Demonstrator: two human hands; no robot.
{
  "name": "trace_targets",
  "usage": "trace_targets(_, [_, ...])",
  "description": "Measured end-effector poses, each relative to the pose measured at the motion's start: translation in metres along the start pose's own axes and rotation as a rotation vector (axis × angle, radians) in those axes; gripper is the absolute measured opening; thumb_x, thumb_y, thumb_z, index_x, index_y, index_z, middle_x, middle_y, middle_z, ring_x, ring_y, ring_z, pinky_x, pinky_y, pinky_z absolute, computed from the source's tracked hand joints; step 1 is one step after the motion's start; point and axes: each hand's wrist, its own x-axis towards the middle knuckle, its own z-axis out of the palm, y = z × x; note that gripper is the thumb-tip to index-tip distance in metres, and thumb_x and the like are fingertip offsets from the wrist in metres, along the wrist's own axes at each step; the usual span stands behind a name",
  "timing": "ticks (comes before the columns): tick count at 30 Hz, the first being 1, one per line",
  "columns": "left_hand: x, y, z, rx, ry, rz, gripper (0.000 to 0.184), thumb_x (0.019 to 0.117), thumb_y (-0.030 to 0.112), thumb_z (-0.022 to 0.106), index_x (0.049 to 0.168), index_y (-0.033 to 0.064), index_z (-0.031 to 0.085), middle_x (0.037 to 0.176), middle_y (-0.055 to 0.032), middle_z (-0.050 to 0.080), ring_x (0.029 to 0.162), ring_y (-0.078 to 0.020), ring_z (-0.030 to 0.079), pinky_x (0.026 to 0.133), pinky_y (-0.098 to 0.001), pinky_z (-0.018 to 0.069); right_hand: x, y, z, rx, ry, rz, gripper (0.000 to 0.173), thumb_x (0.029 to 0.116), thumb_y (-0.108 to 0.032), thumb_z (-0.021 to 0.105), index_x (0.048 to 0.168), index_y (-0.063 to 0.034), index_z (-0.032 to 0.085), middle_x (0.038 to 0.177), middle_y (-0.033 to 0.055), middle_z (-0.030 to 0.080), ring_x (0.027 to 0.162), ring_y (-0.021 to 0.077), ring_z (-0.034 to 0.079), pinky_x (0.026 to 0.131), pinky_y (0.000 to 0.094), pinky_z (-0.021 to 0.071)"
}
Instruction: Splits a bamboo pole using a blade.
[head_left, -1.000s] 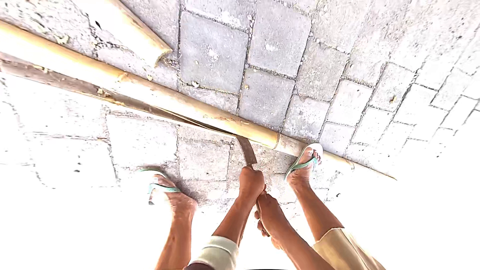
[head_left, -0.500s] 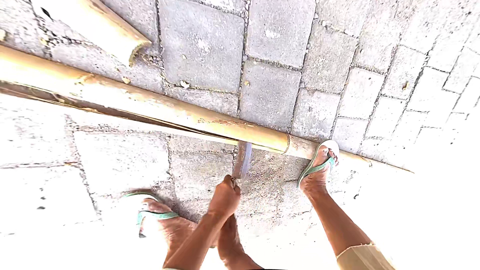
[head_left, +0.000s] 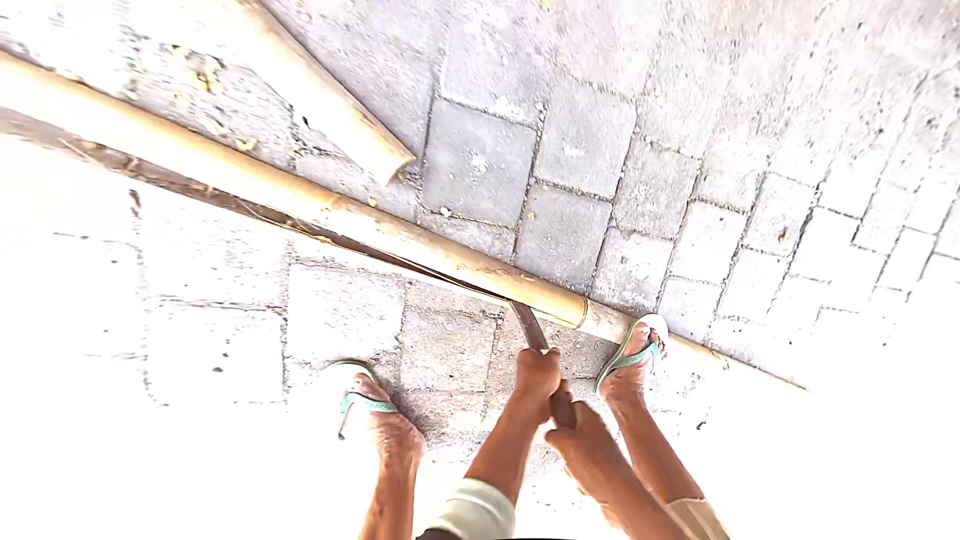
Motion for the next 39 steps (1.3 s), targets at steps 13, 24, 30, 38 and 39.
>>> trace_targets(13, [0.050,0.009,0.144,-0.150,0.453,0.000,0.017,0.0921,0.019,0.060,0.094,0.0027,0.058,0.075,-0.0184,0.062,0.060,-0.0331,0.061,0.051,-0.0519,0.0481,0.101,-0.035,-0.165,-1.195,-0.059,-0.085,0.027,0.0939,-0.027,0.065,0.112,-0.0072,0.059,0.096,0.0158,0.067,0.089,0.0344,0.069,0.076,0.0571,0.0565])
trace_targets(24, [0.030,0.066,0.154,-0.363,0.451,-0.108,0.041,0.0950,0.030,0.062,0.124,0.0019,0.054,0.103,-0.0226,0.063,0.086,-0.0374,0.065,0.066,-0.0565,0.0531,0.100,-0.104,-0.216,-1.234,-0.387,-0.517,0.039,0.0917,-0.025,0.073,0.109,0.0066,0.059,0.084,0.0218,0.066,0.072,0.0348,0.067,0.058,0.0536,0.0559])
trace_targets(30, [0.039,-0.023,0.078,0.055,0.310,0.081,0.030,0.1013,0.029,0.056,0.099,0.0004,0.064,0.077,-0.0171,0.067,0.064,-0.0309,0.066,0.061,-0.0520,0.0553,0.074,0.022,-0.116,-0.447,-0.292,-0.171,0.045,0.1012,-0.050,0.053,0.121,-0.0098,0.051,0.082,0.0080,0.059,0.061,0.0210,0.061,0.059,0.0410,0.0552])
trace_targets(38, [0.049,-0.047,0.130,0.157,0.323,0.089,0.026,0.0966,0.020,0.061,0.108,-0.0033,0.062,0.090,-0.0207,0.069,0.083,-0.0351,0.070,0.073,-0.0562,0.0567,0.085,0.089,-0.137,-0.529,0.030,-0.258,0.062,0.1066,-0.058,0.033,0.126,-0.0060,0.061,0.105,0.0138,0.070,0.102,0.0268,0.068,0.092,0.0519,0.0546])
trace_targets(39, [0.053,-0.046,0.125,0.144,0.302,0.108,0.023,0.0966,0.019,0.061,0.104,-0.0029,0.063,0.085,-0.0186,0.068,0.077,-0.0322,0.069,0.071,-0.0532,0.0573,0.089,0.090,-0.132,-0.524,0.037,-0.276,0.066,0.1057,-0.061,0.032,0.129,-0.0061,0.061,0.111,0.0137,0.070,0.108,0.0260,0.068,0.096,0.0514,0.0546])
